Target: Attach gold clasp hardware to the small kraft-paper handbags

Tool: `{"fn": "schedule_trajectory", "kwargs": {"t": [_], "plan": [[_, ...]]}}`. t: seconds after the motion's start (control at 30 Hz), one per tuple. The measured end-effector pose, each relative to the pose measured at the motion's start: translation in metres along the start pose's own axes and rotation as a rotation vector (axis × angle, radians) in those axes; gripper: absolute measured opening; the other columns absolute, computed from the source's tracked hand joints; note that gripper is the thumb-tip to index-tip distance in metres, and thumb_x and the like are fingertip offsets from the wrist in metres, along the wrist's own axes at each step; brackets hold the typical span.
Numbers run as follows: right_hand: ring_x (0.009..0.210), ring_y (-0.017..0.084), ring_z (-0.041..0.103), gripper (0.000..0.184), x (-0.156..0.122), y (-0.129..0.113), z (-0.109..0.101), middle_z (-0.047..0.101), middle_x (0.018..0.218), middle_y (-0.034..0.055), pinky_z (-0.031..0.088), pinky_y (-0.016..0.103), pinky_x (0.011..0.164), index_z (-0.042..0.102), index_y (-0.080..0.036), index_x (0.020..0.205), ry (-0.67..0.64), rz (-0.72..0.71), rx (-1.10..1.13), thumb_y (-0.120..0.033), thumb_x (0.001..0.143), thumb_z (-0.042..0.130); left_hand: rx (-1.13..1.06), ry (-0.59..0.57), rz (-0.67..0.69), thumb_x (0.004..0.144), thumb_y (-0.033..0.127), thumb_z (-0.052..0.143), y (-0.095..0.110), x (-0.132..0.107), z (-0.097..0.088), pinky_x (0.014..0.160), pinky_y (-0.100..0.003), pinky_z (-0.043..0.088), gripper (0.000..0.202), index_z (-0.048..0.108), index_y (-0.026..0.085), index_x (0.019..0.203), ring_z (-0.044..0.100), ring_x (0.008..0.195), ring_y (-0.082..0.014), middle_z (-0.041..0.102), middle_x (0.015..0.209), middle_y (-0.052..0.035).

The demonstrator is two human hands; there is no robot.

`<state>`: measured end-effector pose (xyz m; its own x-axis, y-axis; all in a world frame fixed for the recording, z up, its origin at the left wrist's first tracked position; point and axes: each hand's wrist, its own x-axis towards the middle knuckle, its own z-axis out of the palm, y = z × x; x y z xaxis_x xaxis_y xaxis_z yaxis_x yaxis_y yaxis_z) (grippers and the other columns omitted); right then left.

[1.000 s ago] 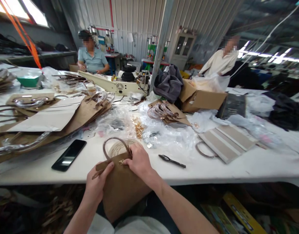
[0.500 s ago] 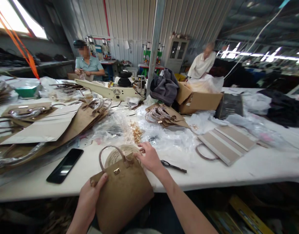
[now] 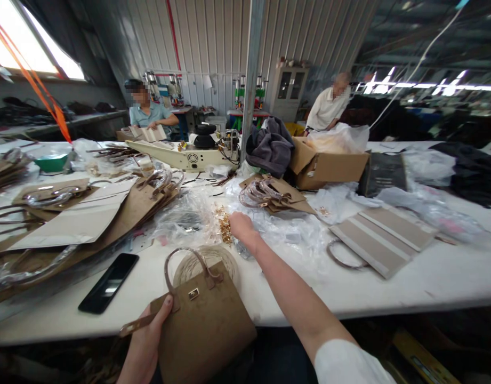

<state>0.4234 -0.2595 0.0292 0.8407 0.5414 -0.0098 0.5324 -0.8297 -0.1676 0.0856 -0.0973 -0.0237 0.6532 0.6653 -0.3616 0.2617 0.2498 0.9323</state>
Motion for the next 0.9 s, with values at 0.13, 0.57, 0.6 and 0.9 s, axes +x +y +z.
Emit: {"fn": "schedule_trajectory", "kwargs": {"t": [0.13, 0.57, 0.6, 0.9], "plan": [[0.117, 0.032, 0.077, 0.027, 0.003, 0.002, 0.009, 0.084, 0.118, 0.0163, 0.054, 0.035, 0.1, 0.087, -0.025, 0.114, -0.035, 0.026, -0.023, -0.017, 0.097, 0.068, -0.041, -0.048, -0.054, 0.072, 0.072, 0.089, -0.006, 0.005, -0.002, 0.093, -0.048, 0.061, 0.064, 0.08, 0.019, 0.106, 0.075, 0.104, -0.0358, 0.083, 0.108, -0.0111], [0.119, 0.024, 0.076, 0.029, -0.002, 0.022, 0.012, 0.085, 0.125, -0.0039, 0.055, 0.029, 0.095, 0.087, -0.036, 0.121, 0.04, -0.016, 0.143, -0.03, 0.1, 0.068, -0.141, -0.075, -0.18, 0.069, 0.061, 0.093, 0.009, 0.011, 0.006, 0.088, -0.044, 0.062, 0.057, 0.079, 0.02, 0.106, 0.078, 0.105, -0.0356, 0.084, 0.109, -0.0102], [0.118, 0.023, 0.077, 0.028, -0.002, 0.022, 0.01, 0.085, 0.125, -0.0032, 0.055, 0.029, 0.095, 0.087, -0.035, 0.121, 0.05, -0.018, 0.145, -0.031, 0.101, 0.067, -0.128, -0.068, -0.175, 0.068, 0.062, 0.093, 0.008, 0.011, 0.006, 0.088, -0.044, 0.062, 0.057, 0.079, 0.02, 0.106, 0.078, 0.106, -0.036, 0.084, 0.11, -0.0104], [0.127, 0.026, 0.071, 0.032, 0.032, 0.018, -0.01, 0.082, 0.131, 0.0085, 0.052, 0.031, 0.103, 0.085, -0.025, 0.122, 0.105, -0.018, 0.082, -0.023, 0.103, 0.06, -0.023, 0.005, -0.126, 0.064, 0.071, 0.092, 0.004, 0.018, 0.006, 0.093, -0.052, 0.062, 0.063, 0.08, 0.02, 0.099, 0.076, 0.109, -0.0418, 0.083, 0.104, -0.012]]}}
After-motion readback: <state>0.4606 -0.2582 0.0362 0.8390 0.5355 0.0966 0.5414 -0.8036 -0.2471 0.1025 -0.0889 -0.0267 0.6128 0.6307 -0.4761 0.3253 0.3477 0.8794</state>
